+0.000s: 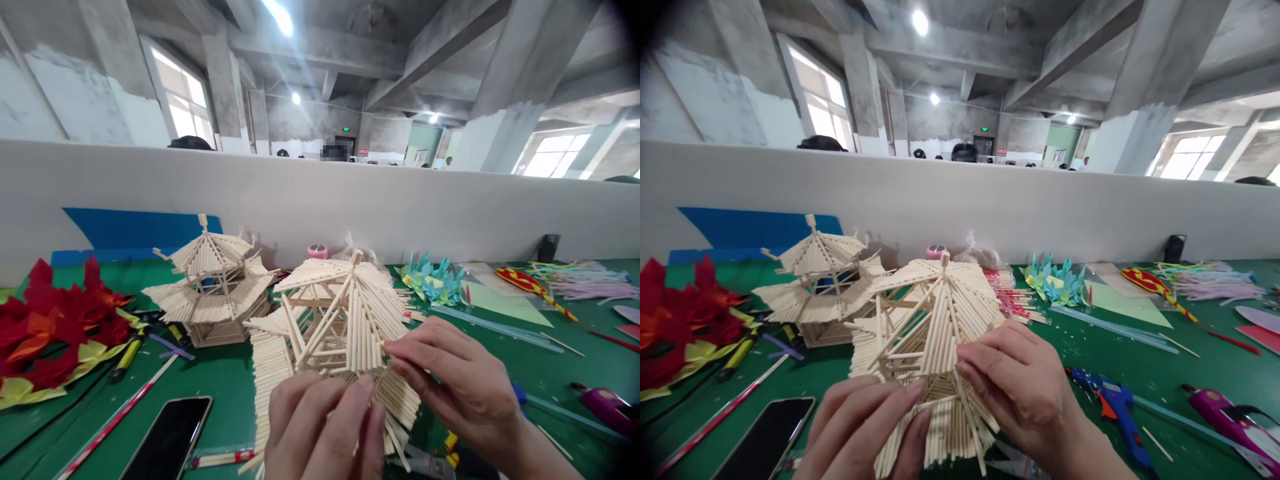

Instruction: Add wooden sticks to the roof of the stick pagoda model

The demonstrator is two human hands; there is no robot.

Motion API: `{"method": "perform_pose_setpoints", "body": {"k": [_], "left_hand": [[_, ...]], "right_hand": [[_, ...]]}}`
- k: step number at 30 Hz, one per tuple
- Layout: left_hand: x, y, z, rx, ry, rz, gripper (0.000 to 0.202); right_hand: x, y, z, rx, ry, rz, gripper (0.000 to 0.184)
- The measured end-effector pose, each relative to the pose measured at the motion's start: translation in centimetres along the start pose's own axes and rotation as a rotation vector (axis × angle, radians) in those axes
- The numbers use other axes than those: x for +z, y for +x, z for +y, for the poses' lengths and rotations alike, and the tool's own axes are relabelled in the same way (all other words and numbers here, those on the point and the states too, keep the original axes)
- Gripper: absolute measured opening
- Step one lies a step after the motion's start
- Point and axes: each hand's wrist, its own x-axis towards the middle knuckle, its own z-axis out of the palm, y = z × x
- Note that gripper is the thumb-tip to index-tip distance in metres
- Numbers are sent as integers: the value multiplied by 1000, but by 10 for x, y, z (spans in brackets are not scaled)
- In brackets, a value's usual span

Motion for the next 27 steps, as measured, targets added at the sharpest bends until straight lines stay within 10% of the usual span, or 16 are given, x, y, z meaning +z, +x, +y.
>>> {"method": "perform_pose_setpoints", "body": {"k": [27], "left_hand": [[16, 25, 3, -167, 9, -125, 19]], "right_hand": [[1, 3, 2, 63, 61, 60, 17]]}}
